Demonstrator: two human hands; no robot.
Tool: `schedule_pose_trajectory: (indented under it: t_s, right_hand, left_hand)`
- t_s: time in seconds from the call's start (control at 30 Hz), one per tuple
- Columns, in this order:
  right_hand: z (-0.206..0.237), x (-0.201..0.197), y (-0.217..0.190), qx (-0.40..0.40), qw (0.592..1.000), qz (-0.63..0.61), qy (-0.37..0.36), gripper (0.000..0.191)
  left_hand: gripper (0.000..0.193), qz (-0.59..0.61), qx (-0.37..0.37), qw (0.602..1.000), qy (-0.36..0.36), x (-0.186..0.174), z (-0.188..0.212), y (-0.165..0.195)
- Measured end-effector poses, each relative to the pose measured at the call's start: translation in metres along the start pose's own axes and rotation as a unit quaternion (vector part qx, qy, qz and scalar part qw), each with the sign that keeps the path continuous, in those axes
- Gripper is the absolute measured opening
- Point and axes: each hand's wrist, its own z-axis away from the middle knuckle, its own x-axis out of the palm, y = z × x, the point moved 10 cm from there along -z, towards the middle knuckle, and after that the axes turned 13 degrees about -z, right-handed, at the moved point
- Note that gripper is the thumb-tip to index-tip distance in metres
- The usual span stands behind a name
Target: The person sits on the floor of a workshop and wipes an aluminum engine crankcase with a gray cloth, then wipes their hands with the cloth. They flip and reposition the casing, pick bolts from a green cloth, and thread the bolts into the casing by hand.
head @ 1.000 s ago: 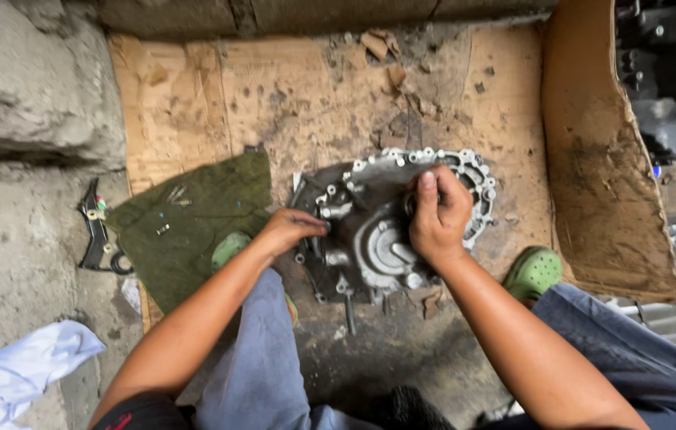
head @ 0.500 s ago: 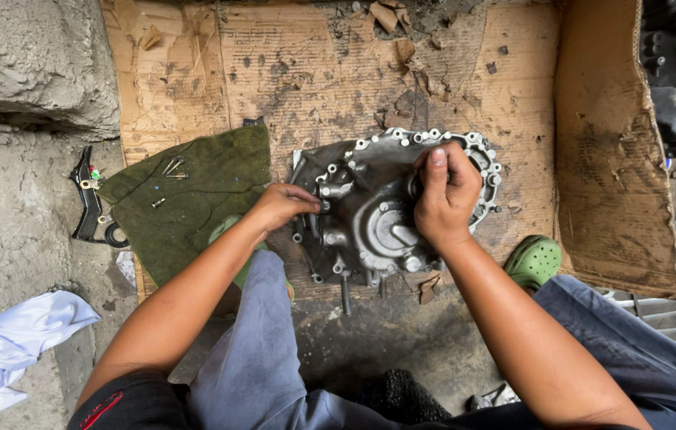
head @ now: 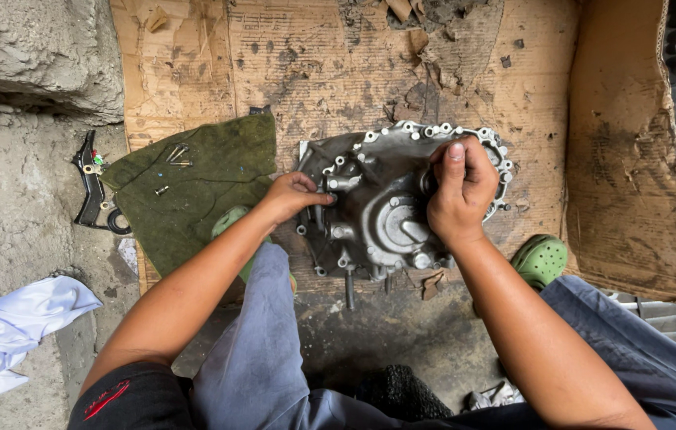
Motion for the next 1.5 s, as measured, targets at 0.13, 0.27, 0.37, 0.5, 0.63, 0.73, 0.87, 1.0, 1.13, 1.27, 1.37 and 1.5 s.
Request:
schedule_pose_trajectory:
  t_s: [0.13, 0.27, 0.37, 0.5, 0.63, 0.73, 0.87, 1.0, 1.13, 1.27, 1.37, 1.5]
  right_hand:
    - [0.001, 0.000, -0.002, -0.015, 1.000, -0.008, -0.003, 0.037]
    - [0.000, -0.001, 0.001, -0.008, 1.000, -0.025, -0.001, 0.037]
    - [0.000, -0.001, 0.002, -0.005, 0.999, -0.032, -0.002, 0.040]
    - [0.000, 0.001, -0.004, -0.030, 0.996, -0.086, -0.009, 0.060]
    - [-0.005, 0.004, -0.009, -0.031, 0.992, -0.120, -0.017, 0.084]
    - [-0.008, 0.001, -0.013, -0.037, 0.993, -0.114, -0.008, 0.092]
    - [-0.008, -0.002, -0.011, -0.039, 0.991, -0.125, 0.000, 0.086]
    - [-0.004, -0.004, 0.000, -0.020, 0.990, -0.141, 0.003, 0.081]
    - [-0.003, -0.003, 0.001, -0.038, 0.990, -0.132, -0.016, 0.081]
    - [-0.003, -0.005, -0.004, -0.067, 0.996, -0.048, -0.023, 0.080]
    - [-0.003, -0.003, -0.003, -0.058, 0.992, -0.110, -0.027, 0.077]
    - [-0.003, -0.005, 0.001, -0.027, 0.983, -0.183, 0.012, 0.073]
  left_hand:
    - [0.053, -0.038, -0.039, 0.999, -0.003, 0.000, -0.004, -0.016]
    - [0.059, -0.099, -0.030, 0.994, 0.032, -0.005, -0.006, -0.016]
    - [0.062, -0.141, -0.033, 0.989, 0.042, -0.008, -0.002, -0.010]
    - [0.063, -0.263, -0.055, 0.963, 0.032, -0.030, 0.009, 0.016]
    - [0.055, -0.252, 0.048, 0.966, -0.022, -0.053, 0.026, 0.104]
    - [0.034, -0.171, 0.162, 0.969, 0.078, -0.070, 0.058, 0.200]
    - [0.026, -0.154, 0.409, 0.899, 0.040, -0.017, 0.130, 0.322]
    - [0.029, -0.228, 0.514, 0.821, 0.098, 0.012, 0.169, 0.377]
    - [0.027, -0.258, 0.513, 0.808, 0.127, 0.016, 0.167, 0.382]
    - [0.022, -0.248, 0.509, 0.813, 0.136, 0.022, 0.166, 0.376]
    - [0.021, -0.204, 0.513, 0.826, 0.117, 0.022, 0.165, 0.373]
    - [0.026, -0.089, 0.412, 0.907, -0.016, 0.004, 0.129, 0.343]
